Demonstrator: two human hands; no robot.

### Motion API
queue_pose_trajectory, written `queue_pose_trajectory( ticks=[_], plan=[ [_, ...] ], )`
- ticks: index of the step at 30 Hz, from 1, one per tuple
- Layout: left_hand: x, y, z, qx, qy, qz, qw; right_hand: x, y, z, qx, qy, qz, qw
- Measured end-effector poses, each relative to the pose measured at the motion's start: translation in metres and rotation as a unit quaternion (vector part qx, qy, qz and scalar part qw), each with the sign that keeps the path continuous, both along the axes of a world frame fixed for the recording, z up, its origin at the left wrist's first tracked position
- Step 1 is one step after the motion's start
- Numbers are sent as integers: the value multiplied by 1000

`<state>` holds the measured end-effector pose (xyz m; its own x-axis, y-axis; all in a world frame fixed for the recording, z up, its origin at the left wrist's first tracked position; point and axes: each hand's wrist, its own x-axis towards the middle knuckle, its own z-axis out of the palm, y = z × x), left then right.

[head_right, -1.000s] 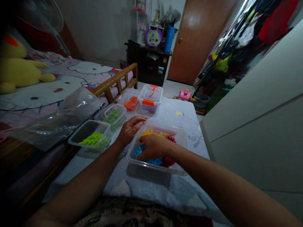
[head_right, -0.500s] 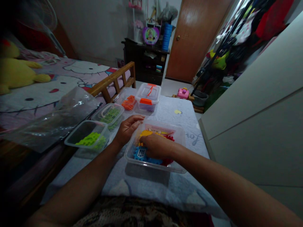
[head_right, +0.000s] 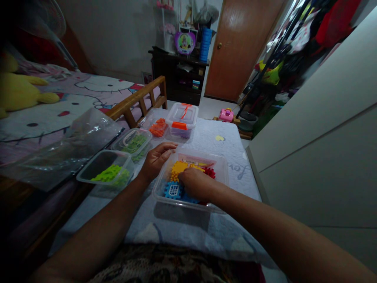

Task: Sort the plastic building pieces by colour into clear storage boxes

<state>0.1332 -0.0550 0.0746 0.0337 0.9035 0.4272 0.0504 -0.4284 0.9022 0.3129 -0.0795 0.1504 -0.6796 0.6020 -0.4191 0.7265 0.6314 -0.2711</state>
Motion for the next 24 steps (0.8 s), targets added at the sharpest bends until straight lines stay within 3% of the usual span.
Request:
queue_pose_trajectory(
  ticks=[9, 18, 24],
  plan=[
    [-1, 0, -2, 4, 5, -2, 1000, 1, 3, -4, -3, 11, -49, 999],
    [0, -1, 1, 8, 10, 3, 1000, 9, 9, -6, -53, 47, -111, 991],
    [0, -1, 0, 11, 8, 0, 1000, 12, 12, 8, -88, 59, -126, 986]
  ],
)
